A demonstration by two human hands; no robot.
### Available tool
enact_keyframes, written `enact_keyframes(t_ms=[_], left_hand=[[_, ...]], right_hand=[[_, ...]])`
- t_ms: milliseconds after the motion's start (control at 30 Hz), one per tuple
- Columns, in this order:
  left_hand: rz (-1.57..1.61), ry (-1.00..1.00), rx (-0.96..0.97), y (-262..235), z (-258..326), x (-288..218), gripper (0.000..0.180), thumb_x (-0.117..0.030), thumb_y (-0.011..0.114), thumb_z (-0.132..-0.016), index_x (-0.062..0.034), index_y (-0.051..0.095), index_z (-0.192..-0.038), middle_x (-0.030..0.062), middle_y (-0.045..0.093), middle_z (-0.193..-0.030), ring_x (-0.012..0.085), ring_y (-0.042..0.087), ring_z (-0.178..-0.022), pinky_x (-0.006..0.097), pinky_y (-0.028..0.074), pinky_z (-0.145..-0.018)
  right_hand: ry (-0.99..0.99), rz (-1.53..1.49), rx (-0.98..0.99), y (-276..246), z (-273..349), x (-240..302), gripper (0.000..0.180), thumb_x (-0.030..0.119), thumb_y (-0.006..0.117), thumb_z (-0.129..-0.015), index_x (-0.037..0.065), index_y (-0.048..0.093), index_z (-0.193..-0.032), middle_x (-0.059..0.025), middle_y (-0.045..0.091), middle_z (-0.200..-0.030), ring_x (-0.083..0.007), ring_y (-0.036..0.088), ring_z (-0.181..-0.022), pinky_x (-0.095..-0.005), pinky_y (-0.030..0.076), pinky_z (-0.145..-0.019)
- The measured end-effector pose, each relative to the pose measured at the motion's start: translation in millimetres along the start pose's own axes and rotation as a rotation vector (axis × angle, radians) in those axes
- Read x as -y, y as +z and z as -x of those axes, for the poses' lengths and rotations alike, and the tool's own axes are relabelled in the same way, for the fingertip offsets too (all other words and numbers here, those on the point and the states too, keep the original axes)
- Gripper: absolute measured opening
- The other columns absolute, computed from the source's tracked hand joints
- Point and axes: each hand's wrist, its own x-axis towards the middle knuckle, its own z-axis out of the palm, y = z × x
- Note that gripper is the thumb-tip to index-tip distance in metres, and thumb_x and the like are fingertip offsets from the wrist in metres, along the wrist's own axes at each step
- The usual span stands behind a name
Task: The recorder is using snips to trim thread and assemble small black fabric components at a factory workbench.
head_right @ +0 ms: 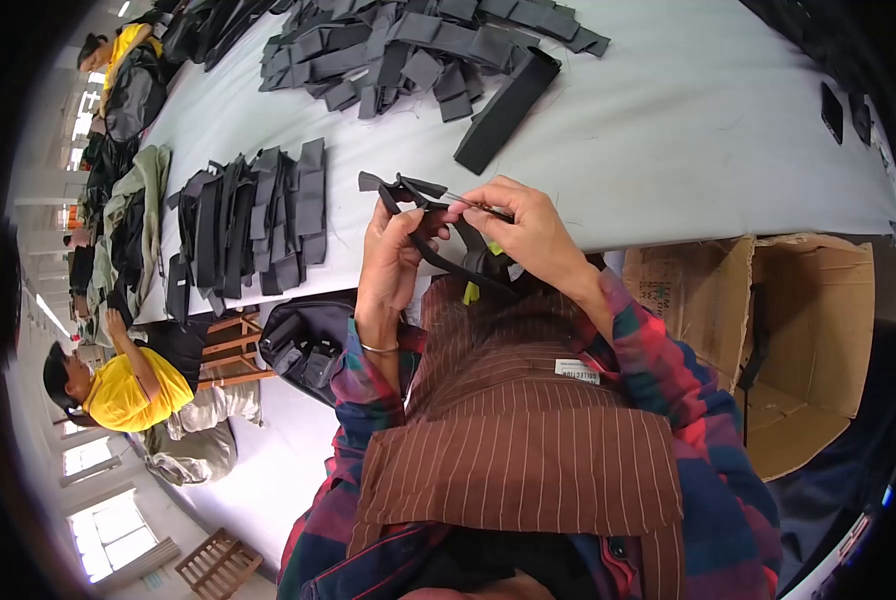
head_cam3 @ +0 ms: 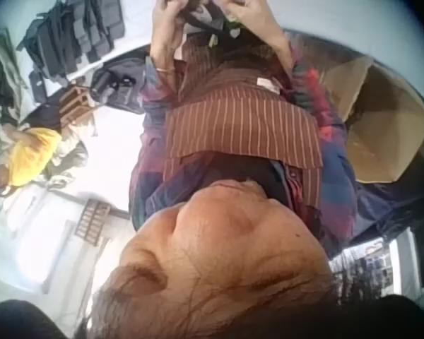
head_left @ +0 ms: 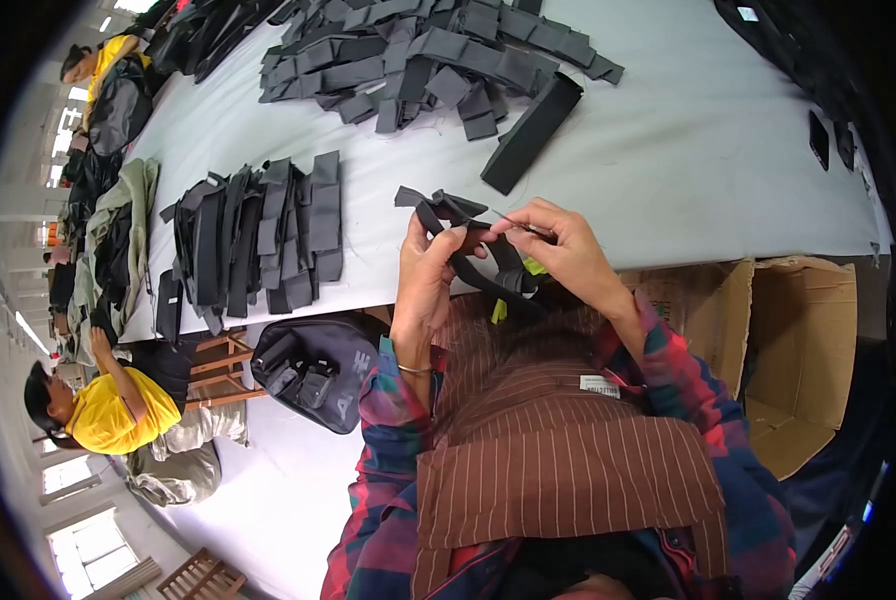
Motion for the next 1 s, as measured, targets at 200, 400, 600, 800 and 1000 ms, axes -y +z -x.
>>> enact_keyframes(t_ms=[200, 400, 600, 800, 1000], left_hand=[[0.035, -0.065, -0.032, 8, -19, 7, 0.033, -0.009, 0.056, -0.087, -0.0019, 0.044, -0.117, 0.0173, 0.065, -0.098, 0.0212, 0.066, -0.083, 0.029, 0.054, -0.074], [0.024, -0.077, -0.009, 17, -28, 6, 0.031, -0.006, 0.055, -0.088, -0.001, 0.044, -0.117, 0.0152, 0.063, -0.1, 0.0238, 0.067, -0.091, 0.033, 0.055, -0.081], [-0.013, 0.012, 0.047, 43, -35, 20, 0.033, 0.004, 0.056, -0.086, 0.002, 0.044, -0.116, 0.0136, 0.061, -0.106, 0.0234, 0.066, -0.096, 0.034, 0.052, -0.086], [-0.211, 0.011, 0.017, 58, -33, 18, 0.03, -0.001, 0.056, -0.085, 0.0023, 0.048, -0.114, 0.0132, 0.064, -0.104, 0.0256, 0.067, -0.096, 0.033, 0.048, -0.09], [-0.259, -0.012, 0.045, 55, -37, 26, 0.031, -0.001, 0.055, -0.085, 0.0023, 0.047, -0.115, 0.0129, 0.064, -0.104, 0.0233, 0.067, -0.097, 0.03, 0.05, -0.085]], right_hand=[[-0.145, 0.254, -0.021, -8, -1, -7, 0.025, 0.007, 0.07, -0.078, 0.013, 0.071, -0.102, -0.006, 0.054, -0.082, -0.0193, 0.058, -0.072, -0.0286, 0.046, -0.066], [-0.096, 0.515, -0.003, -33, -4, 9, 0.024, 0.013, 0.07, -0.078, 0.013, 0.07, -0.102, -0.0075, 0.058, -0.084, -0.0261, 0.06, -0.075, -0.0325, 0.048, -0.068], [-0.114, 0.397, -0.376, -87, 7, 21, 0.026, 0.011, 0.065, -0.086, 0.008, 0.066, -0.111, -0.0006, 0.061, -0.083, -0.0131, 0.056, -0.075, -0.0274, 0.045, -0.067], [-0.104, 0.292, -0.839, -144, 30, 38, 0.021, 0.007, 0.059, -0.092, 0.004, 0.066, -0.112, 0.0022, 0.064, -0.095, -0.0076, 0.053, -0.082, -0.0217, 0.044, -0.075], [-0.087, 0.631, -0.231, -106, 42, 30, 0.02, 0.006, 0.066, -0.08, 0.006, 0.067, -0.1, -0.0069, 0.063, -0.08, -0.0201, 0.059, -0.071, -0.0307, 0.047, -0.066]])
